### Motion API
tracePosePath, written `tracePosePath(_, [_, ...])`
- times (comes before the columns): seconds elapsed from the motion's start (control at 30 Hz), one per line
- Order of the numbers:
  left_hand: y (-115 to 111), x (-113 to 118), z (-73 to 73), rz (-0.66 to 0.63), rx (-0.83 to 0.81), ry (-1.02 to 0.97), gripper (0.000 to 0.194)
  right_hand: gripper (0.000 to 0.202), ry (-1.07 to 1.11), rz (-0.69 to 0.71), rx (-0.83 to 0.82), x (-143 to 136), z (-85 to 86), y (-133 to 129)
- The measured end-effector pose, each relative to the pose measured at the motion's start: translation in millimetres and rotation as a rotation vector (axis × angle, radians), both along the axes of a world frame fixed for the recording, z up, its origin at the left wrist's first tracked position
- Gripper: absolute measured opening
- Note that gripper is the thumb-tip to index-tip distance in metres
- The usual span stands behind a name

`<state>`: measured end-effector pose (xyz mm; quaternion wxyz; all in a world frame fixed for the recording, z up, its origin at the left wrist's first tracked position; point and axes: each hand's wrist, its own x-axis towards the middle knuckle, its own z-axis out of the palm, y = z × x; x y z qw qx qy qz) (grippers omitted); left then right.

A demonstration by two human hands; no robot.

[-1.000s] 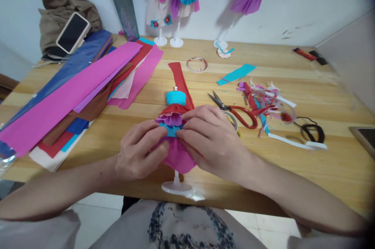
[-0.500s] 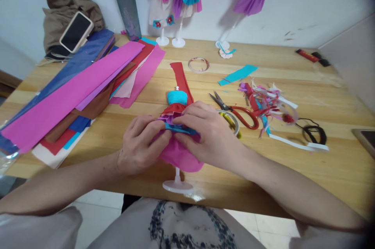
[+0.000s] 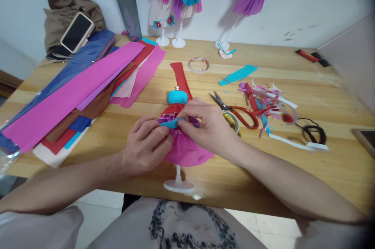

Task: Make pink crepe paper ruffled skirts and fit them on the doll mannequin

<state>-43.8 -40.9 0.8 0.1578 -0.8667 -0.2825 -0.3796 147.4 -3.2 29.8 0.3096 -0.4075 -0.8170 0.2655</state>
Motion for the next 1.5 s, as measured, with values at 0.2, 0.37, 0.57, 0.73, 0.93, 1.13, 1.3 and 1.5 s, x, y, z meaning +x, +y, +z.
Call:
tracePosePath(0.2, [-1,-1,0.9,0.007,0.027,0.025,0.016,0.019,0.031,-0.023,0.017,-2,-3.3,2])
tracePosePath(0.37, [-2,0,1.1,-0.015,0.043,0.04,0.016,0.018,0.021,-0.041,0.062,-2,-4.9,0])
tracePosePath(0.57, [-2,0,-2.0,-0.015,0.035,0.045,0.016,0.016,-0.02,-0.026,0.082,-2,-3.8,-1])
tracePosePath(0.73, [0,1,-3.8,-0.019,0.042,0.039,0.016,0.014,-0.144,0.102,0.128,-3,0.6,3])
tracePosePath(0.93, [0,2,-5.2,-0.009,0.043,0.034,0.016,0.016,-0.091,0.092,0.077,-5,-4.8,9])
tracePosePath(1.13, [0,2,-4.5,-0.001,0.042,0.048,0.015,0.016,-0.025,0.016,0.008,-7,-8.2,8])
tracePosePath(1.3, [-1,3,-4.0,-0.015,0.043,0.041,0.018,0.016,-0.034,0.001,-0.007,-8,-8.9,7])
tracePosePath(1.5, [-1,3,-4.3,-0.016,0.038,0.046,0.019,0.016,-0.046,-0.015,-0.005,-8,-9.3,6])
